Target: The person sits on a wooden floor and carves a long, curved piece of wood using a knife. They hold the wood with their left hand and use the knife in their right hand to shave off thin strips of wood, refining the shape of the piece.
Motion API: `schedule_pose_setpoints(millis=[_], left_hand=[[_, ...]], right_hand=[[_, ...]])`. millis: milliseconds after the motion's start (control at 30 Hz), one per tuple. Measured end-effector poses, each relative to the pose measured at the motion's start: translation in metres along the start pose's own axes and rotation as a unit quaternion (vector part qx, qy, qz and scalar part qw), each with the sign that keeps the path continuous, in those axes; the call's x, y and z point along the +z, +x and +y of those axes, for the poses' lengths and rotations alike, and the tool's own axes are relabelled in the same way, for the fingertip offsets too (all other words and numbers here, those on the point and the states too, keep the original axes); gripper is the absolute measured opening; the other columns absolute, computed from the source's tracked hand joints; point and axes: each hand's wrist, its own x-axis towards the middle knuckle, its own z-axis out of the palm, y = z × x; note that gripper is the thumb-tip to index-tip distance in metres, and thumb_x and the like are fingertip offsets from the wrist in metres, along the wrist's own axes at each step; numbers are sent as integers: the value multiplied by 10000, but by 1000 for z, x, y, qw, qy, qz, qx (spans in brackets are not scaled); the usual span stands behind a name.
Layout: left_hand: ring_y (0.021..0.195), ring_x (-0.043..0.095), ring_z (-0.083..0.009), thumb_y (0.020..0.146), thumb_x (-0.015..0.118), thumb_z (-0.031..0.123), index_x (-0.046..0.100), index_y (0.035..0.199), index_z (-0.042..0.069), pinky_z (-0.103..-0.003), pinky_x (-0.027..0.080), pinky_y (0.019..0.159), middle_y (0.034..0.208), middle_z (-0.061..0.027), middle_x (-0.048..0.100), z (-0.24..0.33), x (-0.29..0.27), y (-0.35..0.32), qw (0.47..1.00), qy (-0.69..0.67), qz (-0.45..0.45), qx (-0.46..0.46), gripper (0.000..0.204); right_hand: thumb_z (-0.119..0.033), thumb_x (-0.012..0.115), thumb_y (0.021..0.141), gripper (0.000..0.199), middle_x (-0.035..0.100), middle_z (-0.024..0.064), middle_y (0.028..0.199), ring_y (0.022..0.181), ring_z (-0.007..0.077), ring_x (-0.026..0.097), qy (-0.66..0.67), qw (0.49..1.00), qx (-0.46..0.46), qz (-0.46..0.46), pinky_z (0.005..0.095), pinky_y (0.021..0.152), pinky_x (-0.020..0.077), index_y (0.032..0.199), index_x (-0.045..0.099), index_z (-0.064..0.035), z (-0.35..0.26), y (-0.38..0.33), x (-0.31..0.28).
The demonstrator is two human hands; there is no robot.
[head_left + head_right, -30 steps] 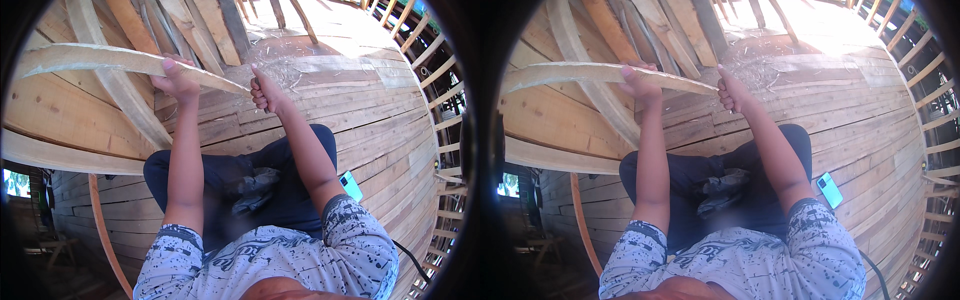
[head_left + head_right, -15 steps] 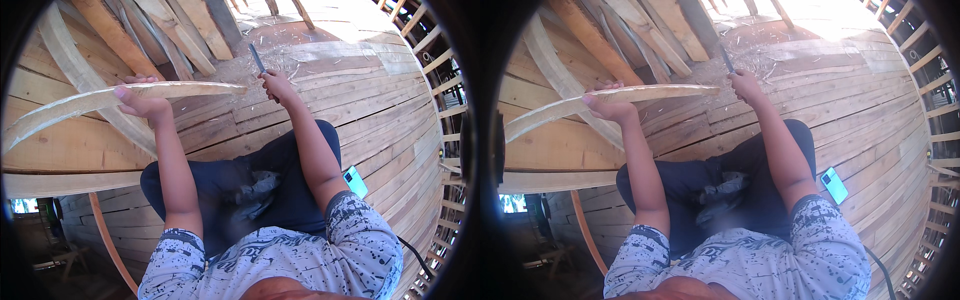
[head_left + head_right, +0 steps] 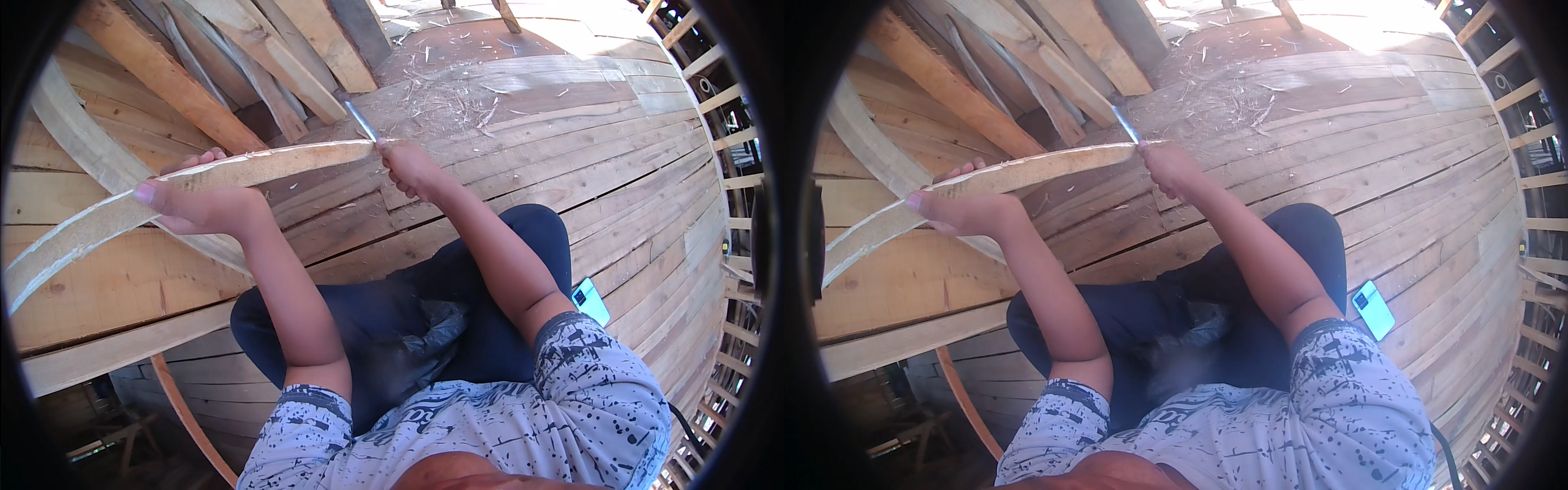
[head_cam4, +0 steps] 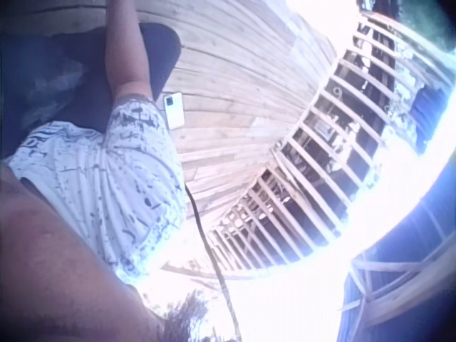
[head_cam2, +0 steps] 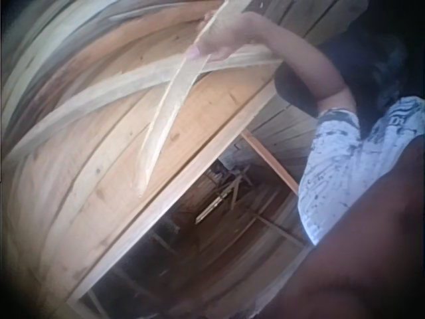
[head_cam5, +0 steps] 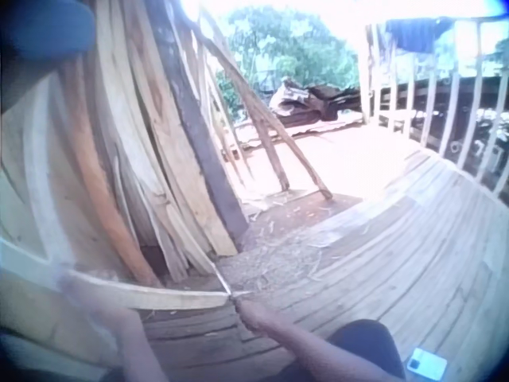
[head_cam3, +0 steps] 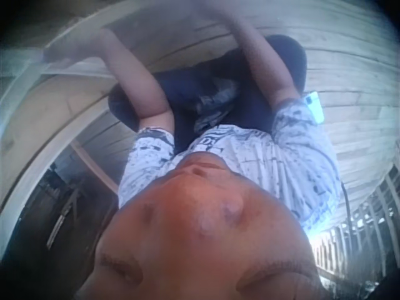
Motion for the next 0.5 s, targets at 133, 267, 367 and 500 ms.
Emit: schedule_pose_setpoints(millis=[133, 267, 367, 500], left_hand=[[651, 500, -225, 899, 501, 702, 416, 869, 7, -346, 476, 568, 732, -93, 442, 1, 6, -2, 1000, -1, -19, 23, 700], [674, 512, -235, 902, 483, 708, 423, 867, 18, -356, 483, 584, 758, -103, 456, -6, 3, 5, 1000, 7, 5, 11, 693], [688, 520, -238, 900, 470, 717, 428, 850, 23, -363, 487, 591, 762, -109, 460, -4, -2, -3, 1000, 21, 3, 22, 697], [600, 486, -206, 887, 493, 728, 413, 820, 35, -332, 475, 538, 694, -88, 439, 3, 4, -12, 999, 20, 8, 40, 701]], right_hand=[[-535, 401, 1015, 478, 291, -52, 549, 424, 67, 216, -9, 999, -46, -13, 279, 388, 186, 696, 371, -180, -12, -4, 1], [-423, 406, 1023, 480, 437, 10, 552, 419, 150, 418, -143, 983, -77, 85, 358, 388, 354, 766, 536, -39, -6, -14, -2], [-401, 396, 1034, 520, 527, 92, 625, 485, 210, 529, -192, 963, -170, 87, 394, 435, 435, 875, 569, 63, 5, -21, 8], [-423, 385, 1047, 507, 460, 32, 578, 431, 166, 464, -93, 990, -65, 80, 357, 393, 400, 805, 527, -1, 5, -23, 0]])
